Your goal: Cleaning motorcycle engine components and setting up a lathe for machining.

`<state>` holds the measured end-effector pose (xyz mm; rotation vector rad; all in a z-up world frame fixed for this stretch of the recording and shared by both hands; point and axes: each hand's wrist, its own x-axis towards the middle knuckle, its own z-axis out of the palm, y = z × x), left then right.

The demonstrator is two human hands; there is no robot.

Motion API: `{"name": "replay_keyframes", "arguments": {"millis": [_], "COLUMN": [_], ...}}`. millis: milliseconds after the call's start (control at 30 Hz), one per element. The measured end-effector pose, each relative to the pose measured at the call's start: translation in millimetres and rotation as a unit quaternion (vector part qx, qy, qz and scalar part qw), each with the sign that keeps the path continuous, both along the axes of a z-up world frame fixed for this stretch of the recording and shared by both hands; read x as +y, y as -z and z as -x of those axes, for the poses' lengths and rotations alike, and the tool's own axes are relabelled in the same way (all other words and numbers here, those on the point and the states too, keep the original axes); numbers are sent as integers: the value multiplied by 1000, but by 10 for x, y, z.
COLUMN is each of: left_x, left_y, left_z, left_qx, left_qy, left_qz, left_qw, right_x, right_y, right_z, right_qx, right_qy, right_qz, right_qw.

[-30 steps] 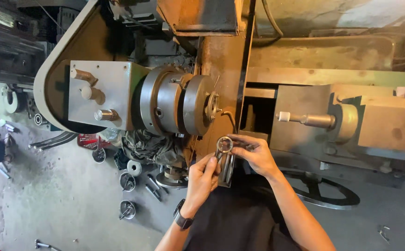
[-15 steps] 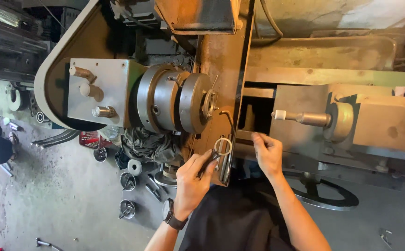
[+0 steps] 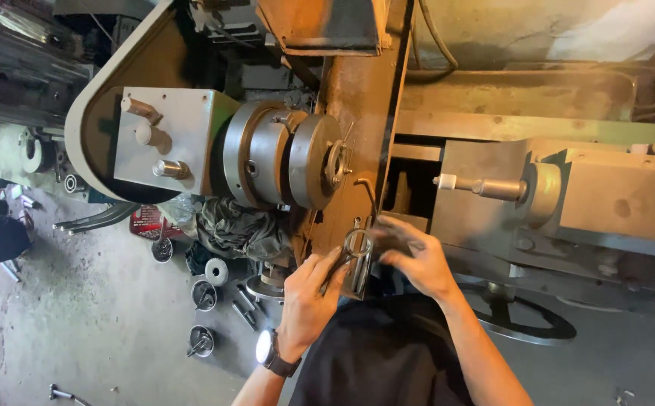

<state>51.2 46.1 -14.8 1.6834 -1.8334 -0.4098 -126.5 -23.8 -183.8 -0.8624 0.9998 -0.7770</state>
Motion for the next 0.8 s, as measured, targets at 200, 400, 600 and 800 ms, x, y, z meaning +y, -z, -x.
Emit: {"name": "replay_keyframes", "arguments": {"millis": [200,400,600,800], "left_x": [24,72,46,-10], "left_y": [59,308,320,261], "left_z": [10,85,160,51], "left_qx": [-11,-75,-29,34], "left_qy": [1,34,-25,-79], "left_qz": [9,37,105,62], "left_qw": [1000,996,994,994], "right_x": [-95,-230,-463,-323], "right_y": [-465,-787,-541,-247], "right_z": [-154,-514,-572,-395], "right_qx": [-228,10,166,-167], "right_qy": [-60,171,225,109], "right_qz": [191,197,221,85], "right_qw": [953,965,934,976]}}
